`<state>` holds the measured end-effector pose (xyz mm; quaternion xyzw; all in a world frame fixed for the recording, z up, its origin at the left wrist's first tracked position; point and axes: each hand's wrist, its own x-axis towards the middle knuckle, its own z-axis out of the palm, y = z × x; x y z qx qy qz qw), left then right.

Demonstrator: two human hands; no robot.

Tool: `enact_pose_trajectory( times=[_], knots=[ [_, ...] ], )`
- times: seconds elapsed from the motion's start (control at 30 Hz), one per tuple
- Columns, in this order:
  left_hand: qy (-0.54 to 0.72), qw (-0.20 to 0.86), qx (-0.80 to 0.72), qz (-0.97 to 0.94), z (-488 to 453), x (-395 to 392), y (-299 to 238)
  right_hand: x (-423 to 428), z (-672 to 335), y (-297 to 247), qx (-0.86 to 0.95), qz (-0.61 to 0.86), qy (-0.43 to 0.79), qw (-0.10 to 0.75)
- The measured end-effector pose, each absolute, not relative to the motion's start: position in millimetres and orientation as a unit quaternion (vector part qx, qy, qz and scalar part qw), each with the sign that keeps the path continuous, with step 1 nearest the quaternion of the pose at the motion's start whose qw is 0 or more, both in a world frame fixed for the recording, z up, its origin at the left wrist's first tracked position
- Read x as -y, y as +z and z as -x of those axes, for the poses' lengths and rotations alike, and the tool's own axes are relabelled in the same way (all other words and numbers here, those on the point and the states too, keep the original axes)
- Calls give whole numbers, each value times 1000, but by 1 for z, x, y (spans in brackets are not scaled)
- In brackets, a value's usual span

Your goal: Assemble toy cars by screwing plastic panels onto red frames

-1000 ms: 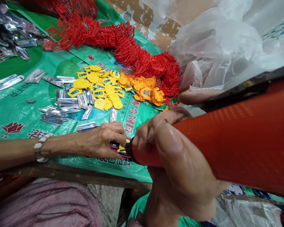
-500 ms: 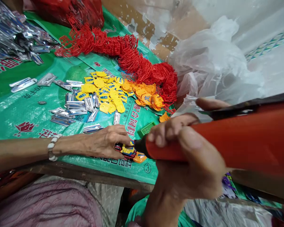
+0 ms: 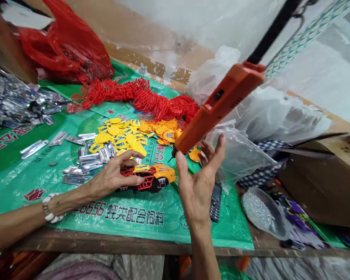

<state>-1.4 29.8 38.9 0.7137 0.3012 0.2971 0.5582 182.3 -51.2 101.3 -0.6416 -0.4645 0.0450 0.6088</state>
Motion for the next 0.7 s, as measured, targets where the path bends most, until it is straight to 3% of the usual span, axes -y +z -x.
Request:
enact_pose_trajectory(
  times=[0.1,0.2,0.27,0.4,0.53,0.63,0.7],
  knots=[
    [316,638,-305,-632,2,-28,37,70,-168,77,387,671,64,629],
    [322,678,-311,-583,-1,-22,31,79,-147,58,367,667,259,595],
    [321,674,-312,-588,-1,-20,27,77,-134,50,353,623,355,600],
    [275,630,-310,-657,6,-26,28,70,-125,43,313,575,415,631],
    [325,434,-300,-785,21,-31,44,72,-135,48,372,593,438,564],
    [338,230,-214,-887,34,-25,56,72,-144,54,521,616,393,441],
    [294,170,-163,-926,42,-16,57,69,-148,58,607,610,359,361]
  ],
)
